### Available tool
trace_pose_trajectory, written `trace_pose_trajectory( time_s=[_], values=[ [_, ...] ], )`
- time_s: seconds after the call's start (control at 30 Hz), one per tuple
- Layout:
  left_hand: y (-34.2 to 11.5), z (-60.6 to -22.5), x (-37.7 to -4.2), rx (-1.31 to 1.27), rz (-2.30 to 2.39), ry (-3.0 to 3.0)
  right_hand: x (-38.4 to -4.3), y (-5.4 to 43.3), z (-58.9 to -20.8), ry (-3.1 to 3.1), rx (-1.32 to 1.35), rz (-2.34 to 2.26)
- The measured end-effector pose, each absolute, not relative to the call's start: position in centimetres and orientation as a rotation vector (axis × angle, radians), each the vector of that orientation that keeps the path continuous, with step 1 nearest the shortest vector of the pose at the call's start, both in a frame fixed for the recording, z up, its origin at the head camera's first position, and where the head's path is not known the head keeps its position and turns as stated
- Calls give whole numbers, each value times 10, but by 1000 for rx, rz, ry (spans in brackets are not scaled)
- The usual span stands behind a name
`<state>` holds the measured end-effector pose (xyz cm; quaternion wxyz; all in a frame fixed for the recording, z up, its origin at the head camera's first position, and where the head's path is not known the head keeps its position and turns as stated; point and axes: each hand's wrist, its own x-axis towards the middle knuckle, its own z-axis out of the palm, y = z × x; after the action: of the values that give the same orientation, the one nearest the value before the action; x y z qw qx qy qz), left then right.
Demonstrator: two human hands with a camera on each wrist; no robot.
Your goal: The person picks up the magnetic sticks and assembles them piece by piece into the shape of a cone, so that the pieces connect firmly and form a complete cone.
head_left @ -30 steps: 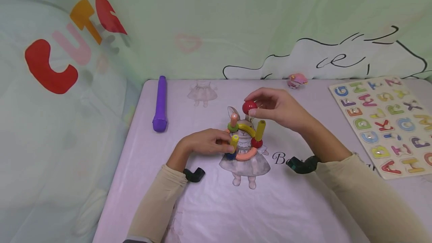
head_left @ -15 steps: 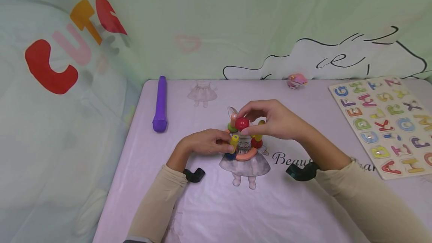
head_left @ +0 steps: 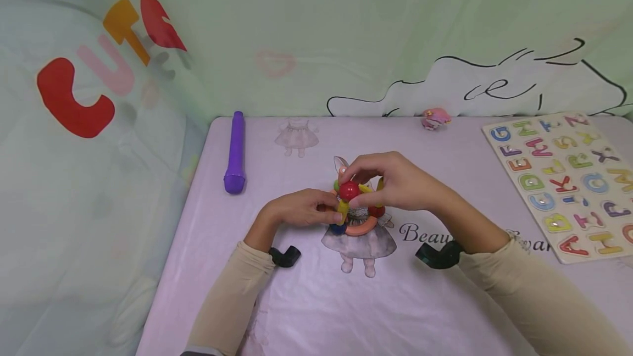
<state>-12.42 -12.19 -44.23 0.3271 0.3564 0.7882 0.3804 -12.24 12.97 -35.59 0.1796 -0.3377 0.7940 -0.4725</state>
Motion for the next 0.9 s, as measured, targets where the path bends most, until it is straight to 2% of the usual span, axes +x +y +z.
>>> trace_pose_trajectory(
  time_s=[0.9],
  values=[
    [-122,-441,-123,932,1012,2047,-122,129,-360,2284,-984,-1267]
  ],
)
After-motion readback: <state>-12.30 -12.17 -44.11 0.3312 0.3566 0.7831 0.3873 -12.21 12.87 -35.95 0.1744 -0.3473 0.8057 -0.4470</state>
